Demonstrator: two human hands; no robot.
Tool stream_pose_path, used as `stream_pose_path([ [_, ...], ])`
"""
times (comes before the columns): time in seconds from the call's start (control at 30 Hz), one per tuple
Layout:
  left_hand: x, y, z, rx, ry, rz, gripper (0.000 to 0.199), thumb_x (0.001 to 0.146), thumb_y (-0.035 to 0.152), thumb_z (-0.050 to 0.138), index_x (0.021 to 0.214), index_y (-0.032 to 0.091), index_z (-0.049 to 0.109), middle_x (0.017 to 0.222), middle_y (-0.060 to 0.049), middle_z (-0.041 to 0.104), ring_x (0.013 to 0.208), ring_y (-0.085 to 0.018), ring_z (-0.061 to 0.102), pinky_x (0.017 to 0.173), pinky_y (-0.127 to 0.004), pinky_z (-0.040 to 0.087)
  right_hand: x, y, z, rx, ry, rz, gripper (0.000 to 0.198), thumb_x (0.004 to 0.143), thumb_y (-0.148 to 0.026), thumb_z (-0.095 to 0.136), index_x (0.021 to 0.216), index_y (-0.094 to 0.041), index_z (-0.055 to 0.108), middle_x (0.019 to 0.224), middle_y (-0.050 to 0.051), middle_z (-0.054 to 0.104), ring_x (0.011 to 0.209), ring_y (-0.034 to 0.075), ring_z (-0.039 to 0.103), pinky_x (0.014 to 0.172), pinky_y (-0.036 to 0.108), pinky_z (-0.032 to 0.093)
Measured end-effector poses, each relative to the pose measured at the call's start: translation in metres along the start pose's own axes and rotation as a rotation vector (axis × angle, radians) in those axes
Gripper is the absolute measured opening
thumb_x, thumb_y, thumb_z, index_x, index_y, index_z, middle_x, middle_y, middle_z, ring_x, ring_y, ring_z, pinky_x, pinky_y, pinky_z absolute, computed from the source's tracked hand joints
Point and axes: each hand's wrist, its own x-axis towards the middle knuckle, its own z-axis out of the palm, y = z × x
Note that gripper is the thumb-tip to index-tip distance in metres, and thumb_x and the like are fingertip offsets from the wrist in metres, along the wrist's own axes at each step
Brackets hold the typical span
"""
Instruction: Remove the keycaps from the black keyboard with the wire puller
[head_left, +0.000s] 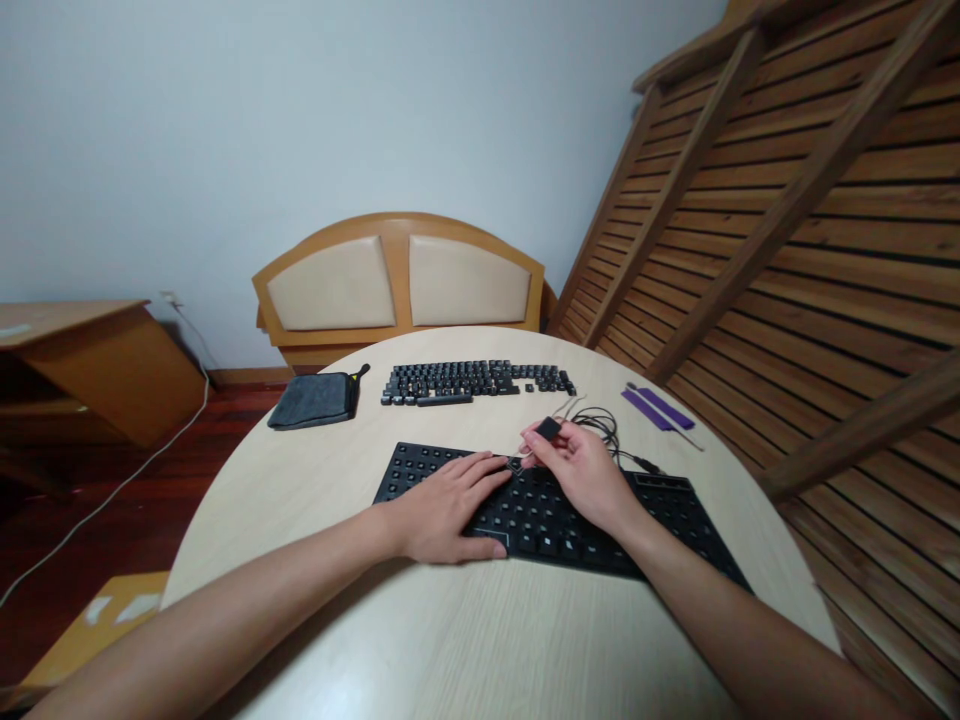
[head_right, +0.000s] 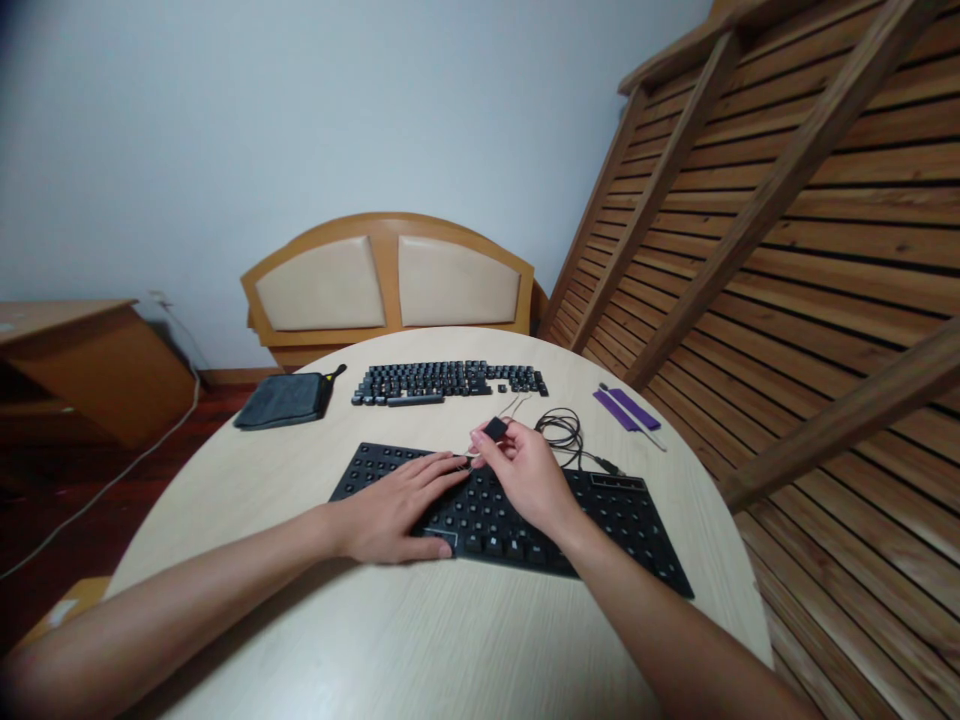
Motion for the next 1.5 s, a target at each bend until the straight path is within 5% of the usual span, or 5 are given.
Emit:
stream_pose_path([
  [0.33, -0.015, 0.003, -0.037, 0.02, -0.121, -0.049, 0.086, 0.073, 0.055, 0.07, 0.141, 0.011, 0.041, 0.147, -0.021, 0.043, 0.135, -0.037, 0.04, 0.114, -0.051, 0.032, -0.011, -0.006, 0.013, -0.077, -0.218, 0.054, 0.029, 0.081, -0.041, 0.07, 0.09, -0.015, 0.067, 0.078, 0.003, 0.069, 0.072, 0.017, 0.068, 0.07, 0.029, 0.055],
  [0.5, -0.011, 0.013, -0.022, 0.017, 0.003, -0.083, 0.092, 0.07, 0.068, 0.068, 0.139, 0.013, 0.042, 0.14, -0.02, 0.05, 0.134, -0.037, 0.04, 0.113, -0.053, 0.032, -0.02, -0.004, 0.016, -0.101, -0.347, 0.059, 0.02, 0.083, -0.03, 0.068, 0.098, -0.018, 0.066, 0.086, 0.002, 0.069, 0.071, 0.015, 0.068, 0.066, 0.026, 0.053],
  [0.7, -0.016, 0.014, 0.002, -0.084, 0.13, -0.107, 0.08, 0.074, 0.056, 0.073, 0.138, 0.019, 0.043, 0.144, -0.016, 0.047, 0.138, -0.035, 0.036, 0.114, -0.054, 0.031, -0.023, -0.001, 0.017, -0.193, -0.406, 0.007, 0.016, 0.085, -0.029, 0.066, 0.097, -0.018, 0.069, 0.087, 0.003, 0.07, 0.072, 0.016, 0.066, 0.066, 0.026, 0.051],
  [1.17, -0.016, 0.018, 0.003, -0.137, 0.145, -0.143, 0.072, 0.073, 0.051, 0.075, 0.132, 0.019, 0.048, 0.146, -0.016, 0.046, 0.14, -0.034, 0.034, 0.114, -0.055, 0.028, -0.023, 0.004, 0.021, -0.201, -0.458, 0.052, 0.016, 0.083, -0.03, 0.068, 0.092, -0.017, 0.068, 0.08, 0.001, 0.067, 0.061, 0.011, 0.055, 0.054, 0.021, 0.041],
  [1.5, -0.013, 0.019, 0.005, -0.191, 0.12, -0.228, 0.049, 0.072, 0.048, 0.079, 0.111, 0.021, 0.066, 0.15, -0.011, 0.043, 0.144, -0.032, 0.027, 0.117, -0.053, 0.024, -0.02, 0.018, 0.023, 0.015, -0.508, 0.18, 0.03, 0.085, -0.042, 0.065, 0.082, -0.013, 0.07, 0.081, 0.006, 0.07, 0.072, 0.016, 0.063, 0.072, 0.028, 0.051],
])
